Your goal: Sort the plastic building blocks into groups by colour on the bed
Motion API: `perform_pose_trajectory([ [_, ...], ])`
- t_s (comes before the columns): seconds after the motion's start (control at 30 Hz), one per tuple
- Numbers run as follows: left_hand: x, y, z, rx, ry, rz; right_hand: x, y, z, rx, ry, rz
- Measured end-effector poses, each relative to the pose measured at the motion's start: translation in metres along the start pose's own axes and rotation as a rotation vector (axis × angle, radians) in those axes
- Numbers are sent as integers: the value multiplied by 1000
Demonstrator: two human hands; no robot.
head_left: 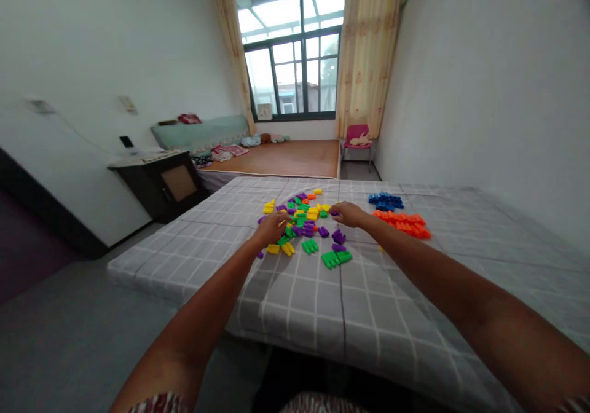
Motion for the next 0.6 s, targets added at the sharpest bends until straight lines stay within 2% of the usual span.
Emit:
perform_pose_trajectory([
  [0.13,-37,12,-19,-23,56,-70,43,-28,40,-50,-28,-56],
  [0.27,-69,21,-23,-15,71,-123,59,-37,64,-70,-80,-119],
  [0.43,-85,13,-22,-18,1,-116,61,-18,57,-54,-122,-42],
  [0.53,-71,8,-27,-42,9,-81,50,-10,40,66,-107,54],
  [0.6,-54,13,-25,-104,34,-58,35,-14,32,310,-131,149],
])
Point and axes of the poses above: each hand's wrist, its own x-axis towards the middle knuckle, its own z-axis out of the palm, y = z × x, the point moved 9 cm from there along x, towards the middle knuckle, and after that the axes turned 10 degrees about y, right-handed, at the moved point
